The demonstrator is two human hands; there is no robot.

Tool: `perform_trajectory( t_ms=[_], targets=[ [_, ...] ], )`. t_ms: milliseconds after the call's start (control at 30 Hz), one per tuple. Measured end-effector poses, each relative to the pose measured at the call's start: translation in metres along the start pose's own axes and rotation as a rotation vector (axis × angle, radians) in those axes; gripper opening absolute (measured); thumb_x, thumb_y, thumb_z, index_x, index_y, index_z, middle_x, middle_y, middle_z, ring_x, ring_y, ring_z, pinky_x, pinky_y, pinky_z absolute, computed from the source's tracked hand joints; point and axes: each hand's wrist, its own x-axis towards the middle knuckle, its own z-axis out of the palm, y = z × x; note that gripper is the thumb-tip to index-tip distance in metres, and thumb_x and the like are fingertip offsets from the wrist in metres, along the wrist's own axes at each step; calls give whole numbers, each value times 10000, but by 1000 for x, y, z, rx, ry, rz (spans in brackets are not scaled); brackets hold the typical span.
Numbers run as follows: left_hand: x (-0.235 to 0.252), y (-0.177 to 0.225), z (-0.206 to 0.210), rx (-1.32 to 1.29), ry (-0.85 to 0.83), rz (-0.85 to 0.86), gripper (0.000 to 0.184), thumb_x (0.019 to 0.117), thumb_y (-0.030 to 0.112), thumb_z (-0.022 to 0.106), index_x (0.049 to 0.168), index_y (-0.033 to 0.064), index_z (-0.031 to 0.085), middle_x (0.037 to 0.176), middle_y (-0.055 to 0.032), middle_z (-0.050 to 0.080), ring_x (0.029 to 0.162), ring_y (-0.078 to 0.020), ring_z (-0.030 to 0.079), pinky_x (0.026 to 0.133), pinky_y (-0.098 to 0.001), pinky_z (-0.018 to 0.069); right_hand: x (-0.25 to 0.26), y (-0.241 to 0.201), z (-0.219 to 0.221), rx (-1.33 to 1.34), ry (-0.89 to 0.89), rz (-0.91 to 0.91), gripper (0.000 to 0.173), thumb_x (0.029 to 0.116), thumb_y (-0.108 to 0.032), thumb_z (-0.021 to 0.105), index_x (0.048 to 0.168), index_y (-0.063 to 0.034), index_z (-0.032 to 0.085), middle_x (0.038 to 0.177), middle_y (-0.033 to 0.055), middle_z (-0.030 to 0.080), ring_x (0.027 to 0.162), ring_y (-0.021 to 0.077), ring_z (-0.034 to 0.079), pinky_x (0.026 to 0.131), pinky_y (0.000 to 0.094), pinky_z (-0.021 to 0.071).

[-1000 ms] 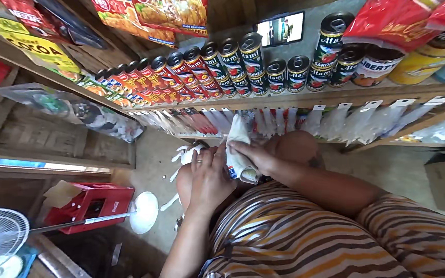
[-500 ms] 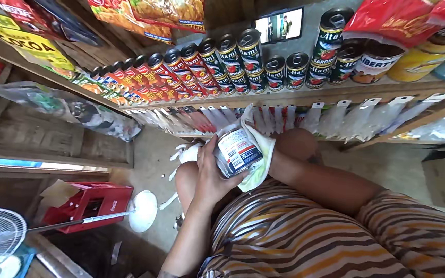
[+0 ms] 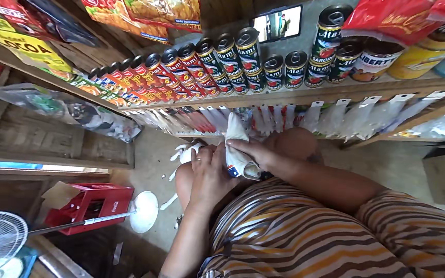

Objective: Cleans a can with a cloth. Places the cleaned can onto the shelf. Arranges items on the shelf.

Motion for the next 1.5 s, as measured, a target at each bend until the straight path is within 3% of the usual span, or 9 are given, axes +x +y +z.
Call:
perform_trajectory(
  t_ms=[167,333,500,633,733,867,967,1200,1500],
  targets=[
    [3,4,-2,-125,66,2,999,707,570,837,1496,84,462,1317,-183,604,1237,-340,580,1135,-658,328,-1,5,-5,195,-45,42,397,980,-494,611,1231,-188,644,1017,-7,694,893,92,673,761,294,583],
    [4,1,1,-236,58,-13,1175,719,616,828,1591,63,266,1463,-165,521,1367,-291,496,1195,-620,270,-18,-7,-1,278,3,3,363,1051,-477,468,1235,-211,632,1011,-11,690,894,92,674,755,306,591],
    [3,-5,7,-333,100,-3,1094,713,582,847,1533,48,360,1444,-165,535,1363,-285,494,1189,-584,304,-59,-36,9,-52,125,-76,381,1118,-334,328,1185,-86,608,943,11,641,848,42,633,766,236,552],
    [3,-8,9,-329,153,2,1024,660,572,883,1443,64,461,1370,-133,593,1314,-252,548,1189,-610,300,-50,-32,8,58,81,-71,399,1097,-422,362,1167,-138,632,919,1,650,834,65,640,742,269,555],
    [1,-9,8,-303,147,-17,1013,660,557,888,1437,55,474,1373,-134,595,1308,-259,559,1186,-622,304,-14,-11,-8,190,-109,-20,456,1047,-565,406,1227,-205,620,1000,-5,679,895,97,669,749,318,586],
    [1,-6,1,-261,145,-45,990,645,569,887,1437,102,518,1334,-103,617,1262,-245,584,1163,-615,342,2,2,-17,201,-97,11,405,1024,-518,510,1284,-228,621,1074,-10,692,941,104,676,792,327,589],
    [2,-2,1,-222,145,-41,1062,641,560,884,1502,114,450,1308,-121,619,1227,-266,592,1155,-636,326,1,3,-11,147,-49,38,413,987,-520,591,1246,-204,646,1043,-16,698,914,88,675,773,298,584],
    [2,5,1,-202,127,16,1050,678,571,865,1522,117,435,1275,-167,602,1202,-308,580,1132,-665,307,1,7,-7,175,-93,132,414,993,-518,577,1234,-186,638,1027,-5,690,911,94,671,780,296,581],
    [2,-2,-2,-265,102,22,1106,727,659,801,1552,82,345,1422,-147,552,1326,-288,521,1159,-656,296,-3,4,-6,299,-55,91,373,1038,-501,487,1222,-210,628,994,-5,684,882,100,672,748,313,588]
  ],
)
